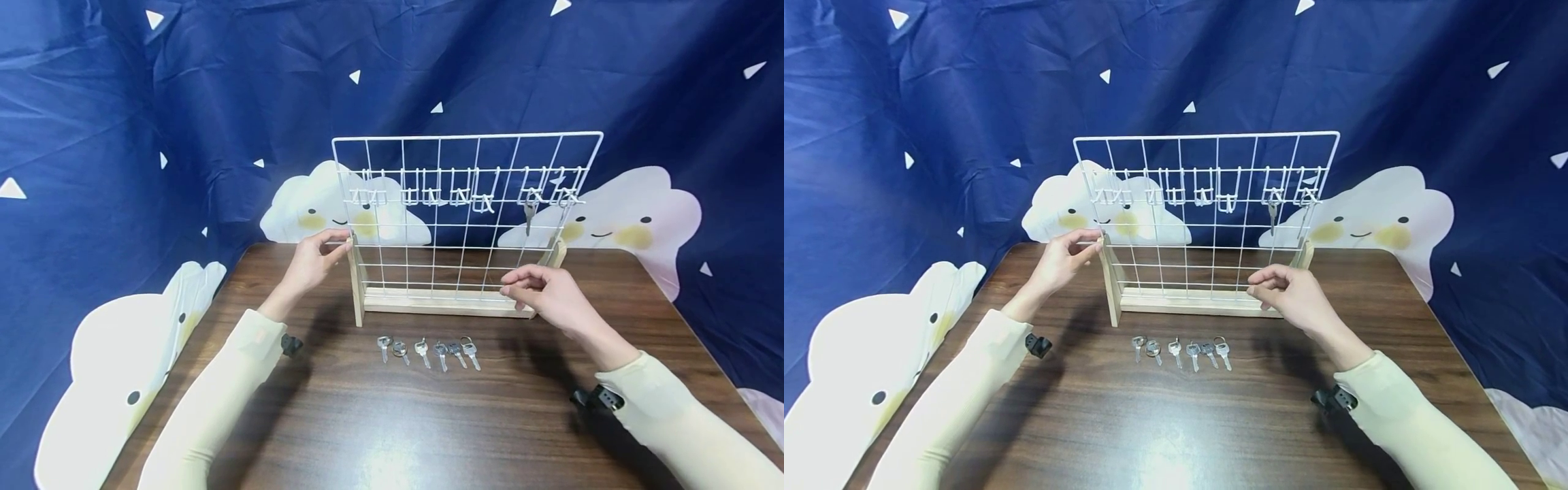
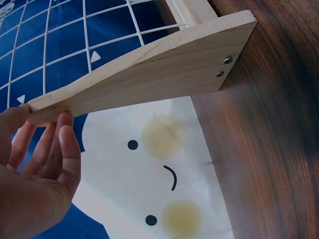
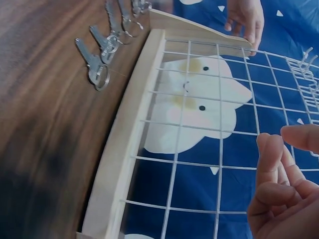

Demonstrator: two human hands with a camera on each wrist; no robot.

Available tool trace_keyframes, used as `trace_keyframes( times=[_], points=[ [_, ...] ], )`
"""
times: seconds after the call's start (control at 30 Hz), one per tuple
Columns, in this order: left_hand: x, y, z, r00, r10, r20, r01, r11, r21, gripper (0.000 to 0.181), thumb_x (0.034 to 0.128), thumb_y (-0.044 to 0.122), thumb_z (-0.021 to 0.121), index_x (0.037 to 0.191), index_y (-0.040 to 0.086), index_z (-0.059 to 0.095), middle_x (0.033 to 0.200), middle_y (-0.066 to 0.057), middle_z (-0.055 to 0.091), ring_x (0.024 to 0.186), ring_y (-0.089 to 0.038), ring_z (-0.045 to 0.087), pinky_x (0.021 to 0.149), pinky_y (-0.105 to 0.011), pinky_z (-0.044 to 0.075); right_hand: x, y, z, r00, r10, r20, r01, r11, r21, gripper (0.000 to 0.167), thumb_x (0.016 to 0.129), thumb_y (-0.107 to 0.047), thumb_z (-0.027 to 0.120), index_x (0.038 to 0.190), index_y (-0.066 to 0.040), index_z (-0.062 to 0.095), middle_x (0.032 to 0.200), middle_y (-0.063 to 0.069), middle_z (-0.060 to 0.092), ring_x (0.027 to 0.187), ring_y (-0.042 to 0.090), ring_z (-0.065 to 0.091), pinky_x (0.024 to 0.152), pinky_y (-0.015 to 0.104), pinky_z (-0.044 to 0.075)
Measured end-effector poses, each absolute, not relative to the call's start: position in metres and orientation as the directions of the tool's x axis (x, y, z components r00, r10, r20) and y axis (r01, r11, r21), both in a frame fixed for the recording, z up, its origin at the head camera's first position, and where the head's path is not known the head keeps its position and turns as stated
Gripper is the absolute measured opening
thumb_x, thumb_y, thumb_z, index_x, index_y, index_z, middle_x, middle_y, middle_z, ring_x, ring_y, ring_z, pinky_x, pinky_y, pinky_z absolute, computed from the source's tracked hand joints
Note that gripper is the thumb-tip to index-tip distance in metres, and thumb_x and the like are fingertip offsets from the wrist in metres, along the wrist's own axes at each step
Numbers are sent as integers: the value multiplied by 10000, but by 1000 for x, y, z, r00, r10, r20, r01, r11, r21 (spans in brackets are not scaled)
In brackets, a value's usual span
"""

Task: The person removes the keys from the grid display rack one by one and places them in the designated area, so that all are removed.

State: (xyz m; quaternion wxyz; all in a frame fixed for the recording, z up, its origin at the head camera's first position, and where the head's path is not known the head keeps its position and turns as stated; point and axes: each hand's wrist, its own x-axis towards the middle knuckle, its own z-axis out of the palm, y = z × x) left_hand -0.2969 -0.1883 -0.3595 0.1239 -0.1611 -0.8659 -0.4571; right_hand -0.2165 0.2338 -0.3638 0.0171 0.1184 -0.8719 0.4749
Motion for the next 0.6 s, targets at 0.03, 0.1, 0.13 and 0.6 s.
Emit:
trace_keyframes(
  times=[0.03, 0.1, 0.13, 0.6],
  points=[
    [-297, -188, -359, -918, 165, 361, 391, 531, 752, 313, 953, 220, 693, 1242, 98, 686, 1193, -125, 730, 893, -309, 716, 625, -163, 503, -217, 234, -362, -970, -189, 152, -230, 521, -822, 265, 915, -236, 737, 1086, -40, 688, 770, -155, 713, 648, 140, 654, 488, 265, 467],
    [-297, -188, -360, -918, 163, 361, 390, 532, 751, 312, 955, 222, 691, 1243, 101, 686, 1191, -123, 730, 864, -297, 709, 609, -167, 503, -217, 235, -359, -968, -186, 167, -241, 523, -818, 260, 912, -244, 741, 1082, -53, 690, 766, -153, 710, 645, 124, 649, 482, 264, 444],
    [-297, -188, -359, -918, 164, 361, 390, 532, 751, 312, 955, 222, 690, 1243, 101, 686, 1191, -123, 731, 859, -289, 706, 608, -168, 505, -217, 235, -358, -968, -184, 172, -244, 523, -817, 265, 911, -249, 743, 1084, -55, 690, 764, -152, 709, 645, 112, 648, 483, 262, 439],
    [-295, -188, -359, -914, 165, 370, 398, 538, 743, 316, 954, 227, 693, 1242, 97, 685, 1196, -124, 729, 924, -272, 722, 663, -196, 516, -218, 241, -343, -958, -124, 257, -285, 469, -836, 155, 915, -194, 737, 1038, -111, 692, 739, -196, 695, 627, 87, 651, 545, 211, 501]
  ],
)
